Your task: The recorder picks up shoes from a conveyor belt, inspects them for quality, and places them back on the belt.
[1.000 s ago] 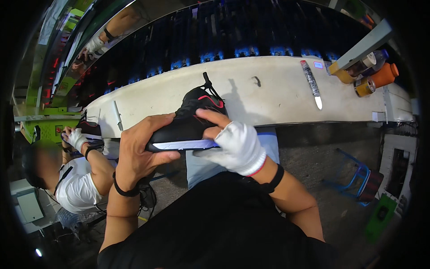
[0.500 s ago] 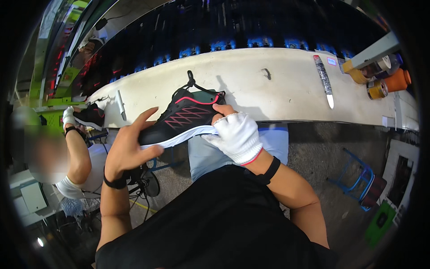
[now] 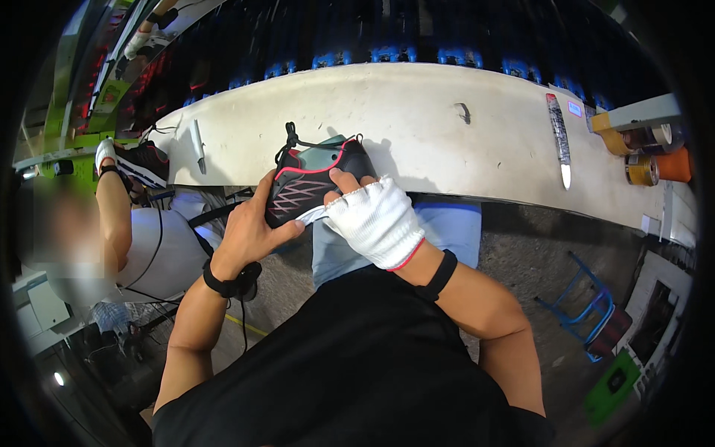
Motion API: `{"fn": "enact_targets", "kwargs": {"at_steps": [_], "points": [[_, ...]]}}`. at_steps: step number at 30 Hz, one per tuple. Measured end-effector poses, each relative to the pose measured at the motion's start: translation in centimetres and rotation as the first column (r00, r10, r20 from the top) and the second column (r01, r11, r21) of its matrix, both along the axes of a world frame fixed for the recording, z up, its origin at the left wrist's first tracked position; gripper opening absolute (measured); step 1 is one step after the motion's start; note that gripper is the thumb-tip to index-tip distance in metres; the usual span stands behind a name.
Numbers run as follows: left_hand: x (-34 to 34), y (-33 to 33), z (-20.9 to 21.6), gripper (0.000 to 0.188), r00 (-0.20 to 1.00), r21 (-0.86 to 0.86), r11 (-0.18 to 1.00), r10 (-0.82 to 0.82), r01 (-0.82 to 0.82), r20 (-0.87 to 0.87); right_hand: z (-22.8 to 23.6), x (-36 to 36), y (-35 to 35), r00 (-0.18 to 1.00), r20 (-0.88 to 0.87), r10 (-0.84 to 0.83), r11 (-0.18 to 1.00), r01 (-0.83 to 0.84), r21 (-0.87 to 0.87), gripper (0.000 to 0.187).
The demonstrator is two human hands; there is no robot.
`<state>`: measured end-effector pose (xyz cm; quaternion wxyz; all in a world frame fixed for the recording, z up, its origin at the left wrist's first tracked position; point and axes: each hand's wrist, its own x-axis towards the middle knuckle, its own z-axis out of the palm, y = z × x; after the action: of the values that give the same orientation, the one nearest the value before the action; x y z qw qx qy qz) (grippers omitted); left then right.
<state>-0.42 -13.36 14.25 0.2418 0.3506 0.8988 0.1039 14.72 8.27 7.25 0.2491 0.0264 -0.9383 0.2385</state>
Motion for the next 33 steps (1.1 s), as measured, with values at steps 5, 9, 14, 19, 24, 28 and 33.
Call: {"fn": "enact_targets", "kwargs": {"at_steps": [5, 9, 14, 19, 24, 28, 33], "points": [[1.2, 1.8, 3.7, 0.116, 0.989, -0.198, 0.978, -0.094, 0.070, -0.116, 0.6, 1.1, -0.1, 0.994, 0.092, -0.061, 0.989, 0.072, -0.127, 0.041], [2.1, 2.3, 10.9, 0.101, 0.918, 0.176, 0.901, -0.388, 0.397, -0.086, 1.8, 4.1, 1.8, 0.949, 0.275, -0.153, 0.941, 0.225, -0.255, 0.049], [4.0, 6.4, 9.1, 0.078, 0.851, 0.629, 0.609, -0.494, 0.484, -0.177, 6.9, 8.3, 4.4, 0.998, 0.003, -0.064, 0.969, 0.063, -0.239, 0.102], [6.0, 11.8, 0.2, 0.061, 0.890, 0.864, 0.310, -0.360, 0.397, -0.280, 10.2, 10.7, 6.0, 0.968, -0.245, -0.062, 0.934, -0.030, -0.356, 0.107], [7.6, 12.0, -2.7, 0.052, 0.927, 0.928, 0.309, -0.364, 0.208, -0.086, 9.7, 10.9, 6.1, 0.958, -0.137, -0.251, 0.883, 0.168, -0.438, 0.095], [8.5, 11.5, -2.3, 0.044, 0.907, 0.933, 0.272, -0.405, 0.237, -0.112, 10.3, 10.7, 6.9, 0.976, -0.050, -0.214, 0.894, 0.174, -0.413, 0.097], [7.4, 11.2, -1.9, 0.038, 0.881, 0.910, 0.211, -0.400, 0.357, -0.253, 11.3, 9.2, 8.4, 0.991, -0.131, -0.015, 0.943, -0.029, -0.332, 0.078]]}}
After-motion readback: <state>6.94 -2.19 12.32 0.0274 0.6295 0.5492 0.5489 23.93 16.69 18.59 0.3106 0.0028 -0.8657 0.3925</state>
